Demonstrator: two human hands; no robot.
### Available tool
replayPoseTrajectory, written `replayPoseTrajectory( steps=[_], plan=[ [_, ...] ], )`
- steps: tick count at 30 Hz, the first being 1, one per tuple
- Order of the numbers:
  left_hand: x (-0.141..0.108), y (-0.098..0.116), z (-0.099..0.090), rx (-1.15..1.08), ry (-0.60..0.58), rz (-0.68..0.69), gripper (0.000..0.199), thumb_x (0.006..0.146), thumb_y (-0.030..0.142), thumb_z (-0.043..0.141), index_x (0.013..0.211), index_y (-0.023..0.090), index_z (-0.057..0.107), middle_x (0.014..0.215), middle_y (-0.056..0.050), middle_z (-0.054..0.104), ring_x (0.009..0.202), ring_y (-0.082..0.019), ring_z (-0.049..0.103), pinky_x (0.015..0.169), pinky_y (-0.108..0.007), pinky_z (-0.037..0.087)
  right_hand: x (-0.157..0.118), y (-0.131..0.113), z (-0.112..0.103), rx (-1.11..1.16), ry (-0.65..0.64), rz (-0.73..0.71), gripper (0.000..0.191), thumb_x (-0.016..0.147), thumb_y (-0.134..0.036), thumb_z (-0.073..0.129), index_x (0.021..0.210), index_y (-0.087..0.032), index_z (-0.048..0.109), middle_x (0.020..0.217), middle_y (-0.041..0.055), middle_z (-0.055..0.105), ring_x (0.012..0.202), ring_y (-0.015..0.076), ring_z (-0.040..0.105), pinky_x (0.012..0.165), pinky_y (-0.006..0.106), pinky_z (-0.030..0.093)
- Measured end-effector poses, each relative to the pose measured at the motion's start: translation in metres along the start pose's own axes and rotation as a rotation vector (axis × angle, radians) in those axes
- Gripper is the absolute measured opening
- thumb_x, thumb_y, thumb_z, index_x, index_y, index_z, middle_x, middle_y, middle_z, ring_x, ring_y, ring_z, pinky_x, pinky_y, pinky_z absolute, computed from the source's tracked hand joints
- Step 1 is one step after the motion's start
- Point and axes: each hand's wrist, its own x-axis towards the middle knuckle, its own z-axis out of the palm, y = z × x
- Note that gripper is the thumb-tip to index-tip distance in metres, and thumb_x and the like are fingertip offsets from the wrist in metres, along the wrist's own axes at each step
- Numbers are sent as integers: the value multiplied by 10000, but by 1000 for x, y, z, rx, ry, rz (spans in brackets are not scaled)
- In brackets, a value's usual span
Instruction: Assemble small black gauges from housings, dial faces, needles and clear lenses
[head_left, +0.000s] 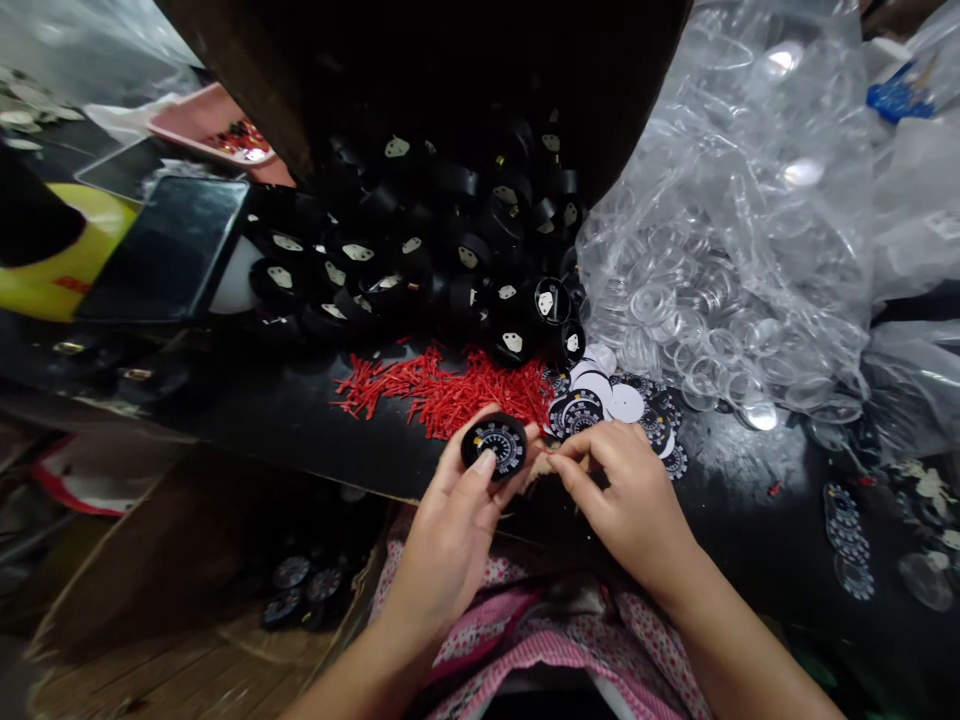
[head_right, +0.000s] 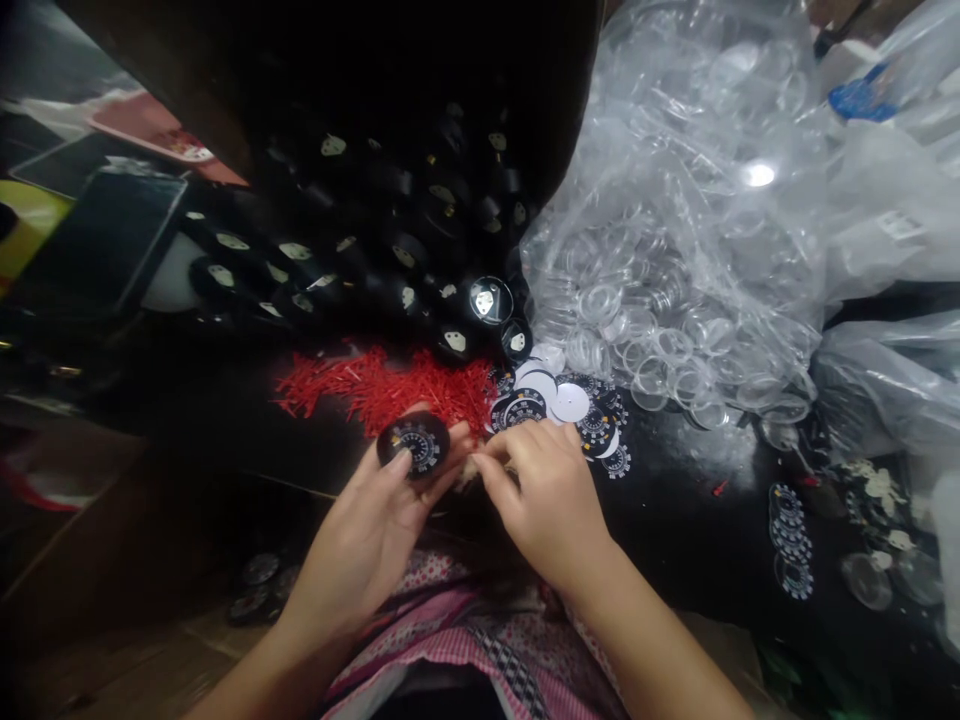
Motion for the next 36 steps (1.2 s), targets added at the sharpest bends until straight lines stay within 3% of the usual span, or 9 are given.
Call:
replayPoseTrajectory(
  steps=[3,7,10,22,28,30,32,34,36],
  plan=[
    [1,-4,2,137,30,-10,388,909,320,634,1288,299,558,1205,-39,699,1166,-229,628,1043,-376,475,-1,-6,-1,119,4,-11,112,962,-242,563,869,-203,613,823,14,650,797,180,556,779,347,368],
    [0,-11,4,282,-69,-11,305,900,337,646,1201,296,621,1265,-11,659,1227,-228,576,1058,-339,451,-2,-10,-1,52,-14,-4,127,965,-218,539,863,-199,611,833,29,650,801,191,551,777,360,355],
    [-2,-11,6,376,-79,30,288,906,321,633,1192,289,624,1268,-6,653,1233,-211,567,1070,-309,429,-3,-11,-3,30,-34,17,119,956,-198,548,855,-191,609,832,24,647,802,192,552,776,365,340],
    [-6,-3,6,613,-24,173,181,863,229,647,1039,266,669,1068,-8,718,1023,-202,664,869,-266,519,-8,-17,-3,56,-63,80,184,947,-183,575,764,-195,557,761,-8,616,758,171,538,738,333,328],
    [-4,1,2,660,-64,171,229,851,218,649,1074,259,679,1074,-5,721,996,-193,679,899,-284,526,-8,-17,-2,71,-74,133,245,913,-187,603,685,-196,514,662,-29,572,668,149,508,672,303,336],
    [-3,0,-2,558,-129,60,253,886,274,632,1137,266,662,1148,-10,711,1065,-196,663,941,-298,521,-5,-17,-6,77,-77,97,246,890,-172,620,668,-193,516,633,-40,547,627,133,494,661,295,338],
    [-2,-1,-6,432,-183,-45,304,907,325,626,1209,292,638,1239,-7,683,1161,-202,626,1003,-312,498,-3,-15,-8,38,-39,-2,121,895,-165,606,776,-184,596,700,-23,582,662,137,517,689,300,351],
    [-1,-2,-9,365,-204,-81,354,906,351,639,1259,333,619,1320,11,645,1246,-205,575,1061,-321,461,-1,-12,-8,-56,3,-122,80,921,-152,560,934,-166,638,796,10,620,734,156,546,731,316,356],
    [0,-2,-10,402,-201,-72,380,906,370,641,1285,367,610,1379,32,607,1323,-202,511,1121,-323,400,1,-9,-6,-176,21,-215,113,930,-137,523,937,-144,636,809,30,624,762,174,551,742,332,346]
  ],
)
